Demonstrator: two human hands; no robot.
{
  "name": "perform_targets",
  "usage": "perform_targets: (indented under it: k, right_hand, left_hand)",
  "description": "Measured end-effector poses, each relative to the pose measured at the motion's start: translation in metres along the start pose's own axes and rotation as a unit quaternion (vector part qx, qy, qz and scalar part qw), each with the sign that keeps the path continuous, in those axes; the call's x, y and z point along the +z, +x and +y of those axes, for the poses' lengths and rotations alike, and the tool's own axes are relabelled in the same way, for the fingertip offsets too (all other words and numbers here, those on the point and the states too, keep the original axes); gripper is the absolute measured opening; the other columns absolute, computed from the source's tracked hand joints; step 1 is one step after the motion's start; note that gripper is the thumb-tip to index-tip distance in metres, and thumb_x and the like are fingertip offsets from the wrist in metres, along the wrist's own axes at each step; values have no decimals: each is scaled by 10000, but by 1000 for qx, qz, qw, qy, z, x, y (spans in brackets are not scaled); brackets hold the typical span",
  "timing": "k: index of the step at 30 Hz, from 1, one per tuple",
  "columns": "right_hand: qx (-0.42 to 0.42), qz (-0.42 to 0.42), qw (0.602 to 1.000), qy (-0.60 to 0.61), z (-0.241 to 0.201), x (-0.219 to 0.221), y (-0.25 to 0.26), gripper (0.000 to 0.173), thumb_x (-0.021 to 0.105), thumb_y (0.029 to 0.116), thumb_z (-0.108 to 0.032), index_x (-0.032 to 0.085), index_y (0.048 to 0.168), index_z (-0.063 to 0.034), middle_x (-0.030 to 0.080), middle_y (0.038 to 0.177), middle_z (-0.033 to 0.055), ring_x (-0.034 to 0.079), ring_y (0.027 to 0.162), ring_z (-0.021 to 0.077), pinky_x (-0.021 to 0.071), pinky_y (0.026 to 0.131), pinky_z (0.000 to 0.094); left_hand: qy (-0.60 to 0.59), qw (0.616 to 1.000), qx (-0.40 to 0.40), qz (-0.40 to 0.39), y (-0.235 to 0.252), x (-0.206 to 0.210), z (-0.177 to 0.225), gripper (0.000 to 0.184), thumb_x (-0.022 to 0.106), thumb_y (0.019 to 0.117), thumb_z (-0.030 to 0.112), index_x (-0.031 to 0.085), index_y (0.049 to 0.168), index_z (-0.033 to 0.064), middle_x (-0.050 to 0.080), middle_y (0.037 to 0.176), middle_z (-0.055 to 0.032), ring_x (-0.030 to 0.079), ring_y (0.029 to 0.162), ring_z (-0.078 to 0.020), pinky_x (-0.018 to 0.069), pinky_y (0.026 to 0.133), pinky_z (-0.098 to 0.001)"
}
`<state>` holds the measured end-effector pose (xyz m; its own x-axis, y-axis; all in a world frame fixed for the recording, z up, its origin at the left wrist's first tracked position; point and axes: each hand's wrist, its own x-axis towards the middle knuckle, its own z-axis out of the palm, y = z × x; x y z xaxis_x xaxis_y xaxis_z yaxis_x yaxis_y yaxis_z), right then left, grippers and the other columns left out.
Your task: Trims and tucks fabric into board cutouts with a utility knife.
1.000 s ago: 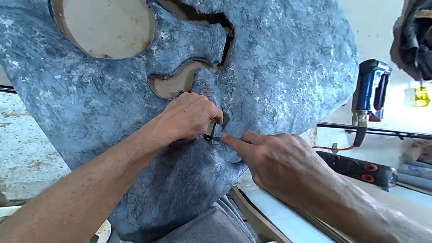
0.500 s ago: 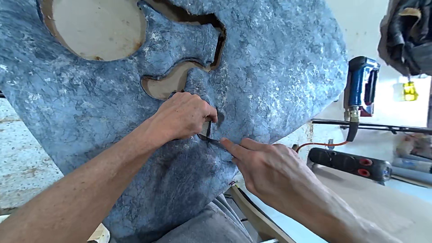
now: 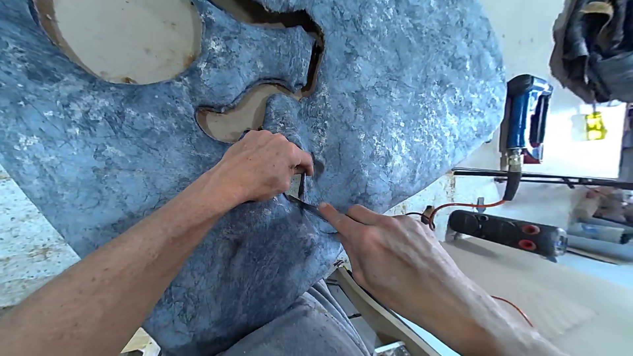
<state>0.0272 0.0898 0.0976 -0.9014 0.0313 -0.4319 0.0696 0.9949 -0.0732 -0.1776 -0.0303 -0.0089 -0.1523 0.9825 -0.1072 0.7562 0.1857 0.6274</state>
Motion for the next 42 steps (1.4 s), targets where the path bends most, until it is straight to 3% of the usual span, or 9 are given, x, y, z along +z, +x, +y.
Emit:
perform_targets:
  k: [15,19,26,42]
  right_hand:
    - [25,11,1000,-12,-7,9,-8,400,521,980,-222,684,1344,-200,603,792,25,547,485,184,433,392,343]
    - [23,16,1000,-2,-3,9,-17,438,541,929,-195,694,1340,-196,638,810,33,576,492,194,459,388,359]
    - [20,12,1000,-3,2,10,-24,452,518,923,-218,692,1340,-213,610,778,12,553,473,177,440,380,350]
    - [-9,-38,999,-9,14,6,-24,415,549,945,-230,688,1336,-242,629,802,6,570,501,179,454,405,361]
  left_hand:
    - [-6,1000,-1,-4,0,-1,0,265,522,1025,249,761,1073,354,760,922,79,715,838,-151,537,718,-465]
    - [-12,1000,-2,4,0,-1,-1,255,530,1024,245,760,1067,345,759,915,72,720,833,-158,551,716,-479]
    - [-7,1000,-6,5,0,-2,0,254,526,1034,262,764,1067,346,753,893,77,714,819,-149,542,704,-461]
    - [-9,1000,-17,5,1,-2,0,243,533,1036,283,762,1065,361,755,904,93,712,840,-132,537,727,-464]
